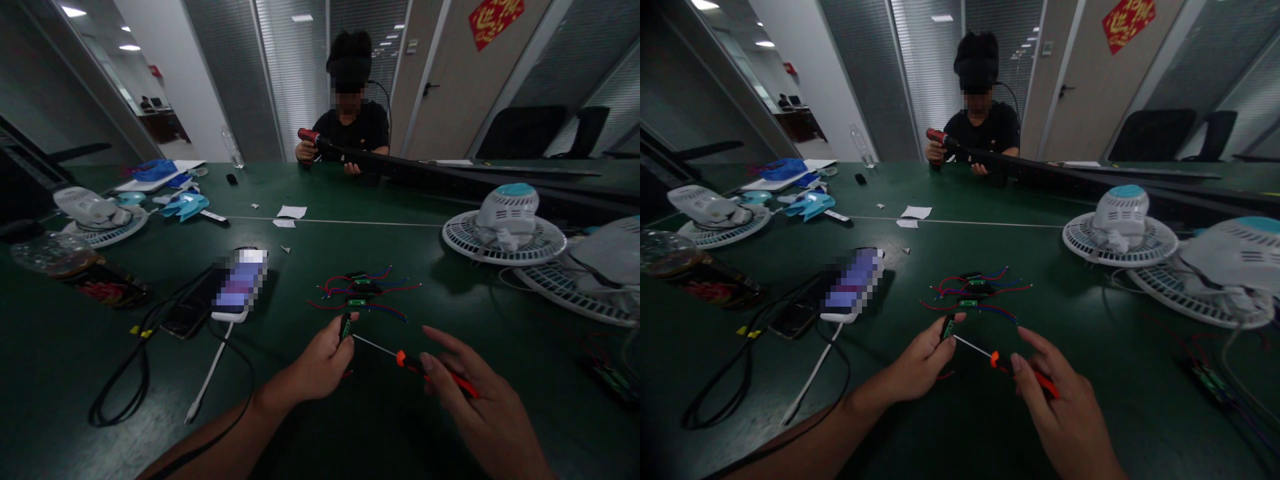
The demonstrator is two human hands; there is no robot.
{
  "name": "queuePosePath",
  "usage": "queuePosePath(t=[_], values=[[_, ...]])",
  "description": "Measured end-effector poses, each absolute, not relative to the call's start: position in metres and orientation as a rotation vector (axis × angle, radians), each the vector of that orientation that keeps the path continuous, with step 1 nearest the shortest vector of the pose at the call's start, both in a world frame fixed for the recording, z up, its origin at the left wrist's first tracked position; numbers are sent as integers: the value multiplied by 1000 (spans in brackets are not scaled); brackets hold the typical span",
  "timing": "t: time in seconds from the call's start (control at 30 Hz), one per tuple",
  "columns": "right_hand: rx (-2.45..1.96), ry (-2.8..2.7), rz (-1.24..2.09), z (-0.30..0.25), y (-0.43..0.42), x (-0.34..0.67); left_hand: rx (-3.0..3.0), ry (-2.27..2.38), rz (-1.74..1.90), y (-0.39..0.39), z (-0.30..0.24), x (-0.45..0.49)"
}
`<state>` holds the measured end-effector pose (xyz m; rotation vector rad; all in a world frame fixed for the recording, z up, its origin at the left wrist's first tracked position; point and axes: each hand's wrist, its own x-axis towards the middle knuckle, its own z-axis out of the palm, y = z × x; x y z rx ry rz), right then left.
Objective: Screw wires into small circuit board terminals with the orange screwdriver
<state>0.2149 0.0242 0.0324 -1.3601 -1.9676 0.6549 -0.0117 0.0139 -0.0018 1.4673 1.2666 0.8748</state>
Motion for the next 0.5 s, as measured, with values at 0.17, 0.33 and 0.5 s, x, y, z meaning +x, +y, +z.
queuePosePath(t=[0.17,0.33,0.5], values=[[-1370,-1986,661,33,24,216,1433,1256,872,14,-2,-12],[-1361,-1975,658,34,23,214,1468,1265,906,14,-1,-11],[-1344,-1971,638,34,25,214,1422,1273,882,13,-3,-11]])
